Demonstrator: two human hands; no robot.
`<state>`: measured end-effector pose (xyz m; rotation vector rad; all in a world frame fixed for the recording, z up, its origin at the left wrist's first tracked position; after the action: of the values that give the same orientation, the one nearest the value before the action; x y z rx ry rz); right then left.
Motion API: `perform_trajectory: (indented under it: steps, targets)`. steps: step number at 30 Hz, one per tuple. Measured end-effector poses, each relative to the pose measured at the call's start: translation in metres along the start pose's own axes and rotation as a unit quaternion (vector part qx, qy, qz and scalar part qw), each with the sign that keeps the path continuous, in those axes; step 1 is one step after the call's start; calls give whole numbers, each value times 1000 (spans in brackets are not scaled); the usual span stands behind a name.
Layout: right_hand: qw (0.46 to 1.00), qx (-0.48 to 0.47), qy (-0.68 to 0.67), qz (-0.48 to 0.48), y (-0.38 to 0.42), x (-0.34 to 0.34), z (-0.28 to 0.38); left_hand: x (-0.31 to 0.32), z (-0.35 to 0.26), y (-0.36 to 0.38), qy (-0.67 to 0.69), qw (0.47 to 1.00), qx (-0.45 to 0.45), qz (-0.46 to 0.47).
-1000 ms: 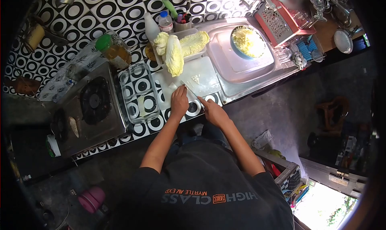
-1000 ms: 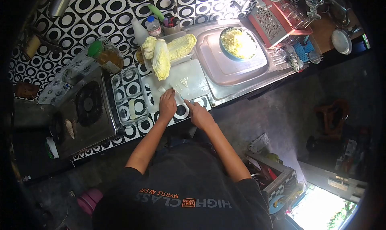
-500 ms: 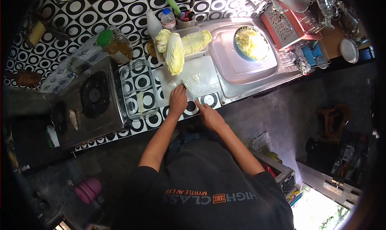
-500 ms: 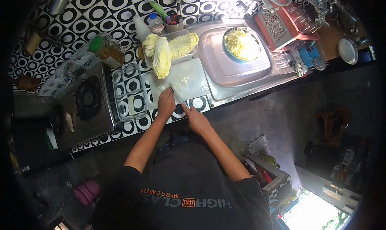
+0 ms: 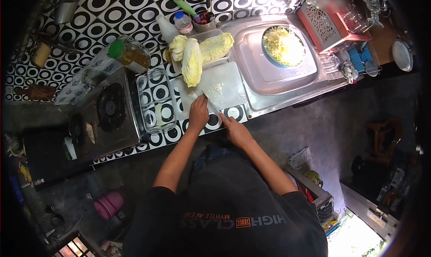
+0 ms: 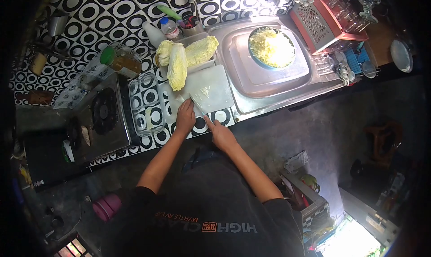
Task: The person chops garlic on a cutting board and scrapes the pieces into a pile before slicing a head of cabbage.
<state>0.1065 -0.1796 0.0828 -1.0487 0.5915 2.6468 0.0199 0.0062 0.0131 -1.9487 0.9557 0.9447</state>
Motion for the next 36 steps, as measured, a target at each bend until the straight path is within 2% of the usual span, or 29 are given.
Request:
perform_trajectory:
  steps: [25, 36]
  targets:
    - [1000, 5, 4, 14, -16, 24, -20, 4, -12, 4, -4, 999, -53, 12]
    - [1000, -12, -9, -28, -36, 39, -22, 0, -12, 2, 5, 997, -70, 28]
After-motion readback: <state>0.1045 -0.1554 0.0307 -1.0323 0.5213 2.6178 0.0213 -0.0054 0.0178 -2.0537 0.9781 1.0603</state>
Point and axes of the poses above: each hand's wrist, its own y-axis away from the middle knuckle, its own x-axis out of the palm, z = x × y, the point moved 2 cm from there along -y, towards the middle knuckle
